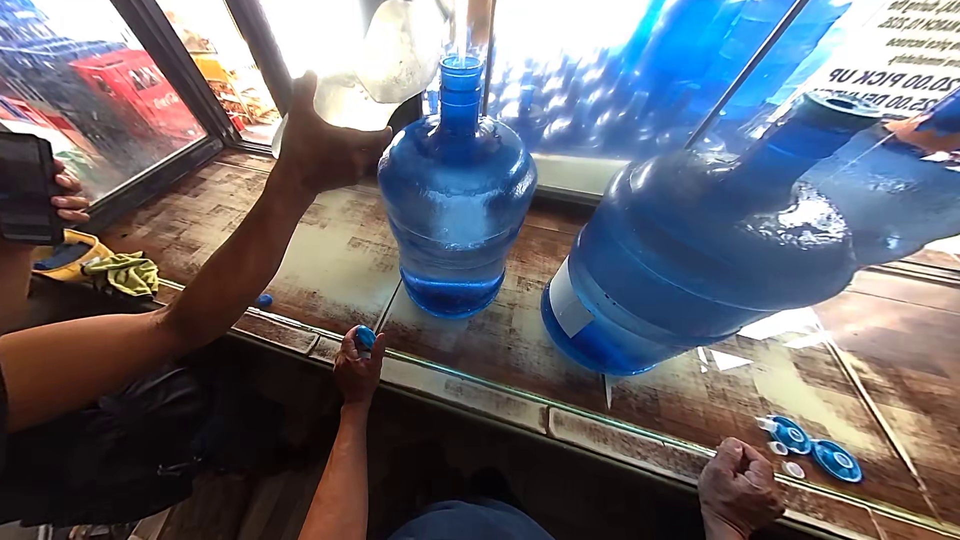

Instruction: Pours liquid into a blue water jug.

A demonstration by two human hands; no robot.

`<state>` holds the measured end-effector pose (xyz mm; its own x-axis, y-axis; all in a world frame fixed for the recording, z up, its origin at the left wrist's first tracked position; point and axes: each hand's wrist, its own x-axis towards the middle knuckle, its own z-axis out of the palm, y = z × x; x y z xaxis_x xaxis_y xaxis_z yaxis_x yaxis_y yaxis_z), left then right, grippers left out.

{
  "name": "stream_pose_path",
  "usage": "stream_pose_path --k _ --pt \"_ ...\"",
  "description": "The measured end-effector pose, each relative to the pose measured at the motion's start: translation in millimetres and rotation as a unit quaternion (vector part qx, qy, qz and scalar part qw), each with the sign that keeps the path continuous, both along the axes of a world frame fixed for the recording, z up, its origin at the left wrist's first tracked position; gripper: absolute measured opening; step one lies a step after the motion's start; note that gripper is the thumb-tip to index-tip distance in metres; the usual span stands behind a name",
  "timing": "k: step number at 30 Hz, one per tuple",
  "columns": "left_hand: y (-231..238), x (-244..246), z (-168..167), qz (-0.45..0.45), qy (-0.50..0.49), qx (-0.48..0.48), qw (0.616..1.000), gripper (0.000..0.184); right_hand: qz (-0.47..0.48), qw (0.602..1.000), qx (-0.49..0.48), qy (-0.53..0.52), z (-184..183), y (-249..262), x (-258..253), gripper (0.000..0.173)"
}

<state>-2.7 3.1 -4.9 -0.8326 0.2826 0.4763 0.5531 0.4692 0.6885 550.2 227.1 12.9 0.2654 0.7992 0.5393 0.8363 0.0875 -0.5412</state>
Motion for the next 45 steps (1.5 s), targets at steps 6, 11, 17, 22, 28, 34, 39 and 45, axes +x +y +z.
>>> stream_pose_path --k 6,11,17,22,28,34,39,45 --pt "-1.3 -0.4 -0.8 -0.004 -0.002 -0.002 1.0 0.077 0.0 1.0 -0.005 0.005 0.5 -0.6 -0.3 0.043" --pt "-1.3 -0.3 0.2 -0.003 -0.002 -0.008 1.0 0.076 0.0 1.0 -0.008 0.004 1.4 -0.5 -0.4 0.043" --pt "-1.0 0.2 -0.9 -0.001 0.004 -0.008 1.0 0.076 -0.002 1.0 -0.004 -0.005 4.9 -2.2 -1.7 0.044" --pt "-0.1 -0.6 -2.0 -0.001 0.004 0.003 1.0 0.074 -0.001 1.0 -0.005 0.0 4.5 -2.1 -2.5 0.044" --pt "-0.3 -1.3 -3.6 -0.002 0.003 0.005 1.0 0.076 0.0 1.0 -0.004 0.001 3.6 -1.8 -1.8 0.043" --pt "-0.4 -0.3 -2.2 -0.005 0.006 0.009 1.0 0.076 -0.004 1.0 0.0 -0.003 2.7 -1.2 -1.0 0.043" --pt "-0.2 -1.9 -4.3 -0.004 0.008 0.009 1.0 0.077 -0.006 1.0 0.002 -0.003 2.6 -1.2 -1.7 0.042" --pt "-0.7 -1.1 -2.8 -0.007 0.002 0.009 1.0 0.074 -0.002 1.0 0.005 -0.003 2.9 -1.2 -1.8 0.042"
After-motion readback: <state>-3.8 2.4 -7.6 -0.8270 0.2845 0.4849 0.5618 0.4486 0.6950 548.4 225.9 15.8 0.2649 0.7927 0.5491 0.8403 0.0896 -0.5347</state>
